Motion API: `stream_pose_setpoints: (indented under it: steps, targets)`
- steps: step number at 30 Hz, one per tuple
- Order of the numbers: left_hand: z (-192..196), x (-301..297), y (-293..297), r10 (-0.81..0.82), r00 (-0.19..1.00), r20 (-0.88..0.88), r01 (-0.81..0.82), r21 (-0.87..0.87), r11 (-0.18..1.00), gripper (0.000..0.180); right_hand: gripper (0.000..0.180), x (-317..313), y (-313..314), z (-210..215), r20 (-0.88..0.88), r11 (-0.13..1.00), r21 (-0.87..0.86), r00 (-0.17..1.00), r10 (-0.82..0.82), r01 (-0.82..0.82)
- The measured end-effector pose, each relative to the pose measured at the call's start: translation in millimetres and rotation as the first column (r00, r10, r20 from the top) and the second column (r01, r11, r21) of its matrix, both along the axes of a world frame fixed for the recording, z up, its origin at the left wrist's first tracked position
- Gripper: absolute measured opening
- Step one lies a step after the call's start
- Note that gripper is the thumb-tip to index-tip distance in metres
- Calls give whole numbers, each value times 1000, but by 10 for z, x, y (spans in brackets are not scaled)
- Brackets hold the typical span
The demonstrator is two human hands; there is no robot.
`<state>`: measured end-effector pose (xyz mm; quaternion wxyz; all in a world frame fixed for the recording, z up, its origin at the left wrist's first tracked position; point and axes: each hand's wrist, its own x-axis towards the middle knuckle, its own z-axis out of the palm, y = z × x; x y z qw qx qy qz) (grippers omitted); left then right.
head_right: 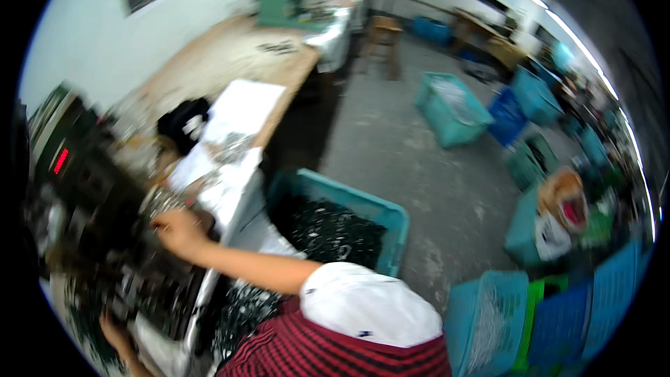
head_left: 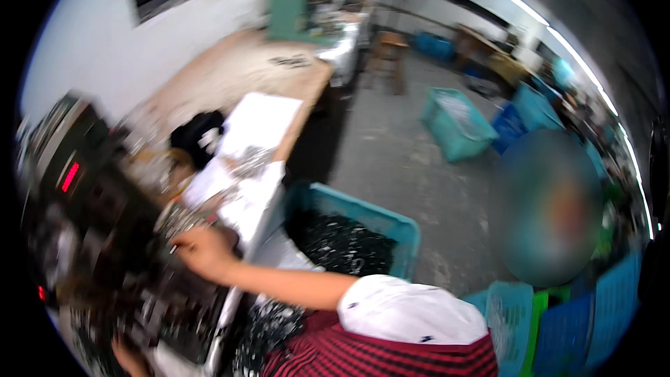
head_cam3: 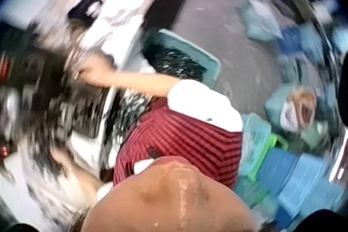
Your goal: The person repeatedly picks up green plastic frames and small metal pins, places them into a press machine, and activates the press to join the parts. The finished assemblies are placed into a pile on the table.
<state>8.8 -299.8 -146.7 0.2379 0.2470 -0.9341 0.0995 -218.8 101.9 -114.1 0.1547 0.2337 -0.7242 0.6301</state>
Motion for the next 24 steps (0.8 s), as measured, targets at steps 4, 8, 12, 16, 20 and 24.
stream_pose_setpoints:
  steps: [4,8,12,16,20,24]
  targets:
    - [-6,-77,-112,-176,967,186,168,61,984,41,12,100,354,289,-6,993,98,997,71,-70]
    - [85,-72,220,-203,974,103,197,66,978,39,9,235,27,754,69,898,5,896,439,-441]
    - [233,-120,700,-85,670,-737,327,190,926,13,32,457,-372,847,230,830,-219,799,555,-513]
    - [1396,-132,1863,153,6,-988,884,77,462,11,47,524,-396,932,314,784,-332,723,616,-524]
    - [1788,-329,2037,-355,261,-898,795,-9,606,22,52,670,-418,1095,359,753,-390,666,654,-530]
    - [1787,-384,2018,-284,92,-954,883,-53,466,17,54,749,-476,1142,390,770,-420,670,631,-480]
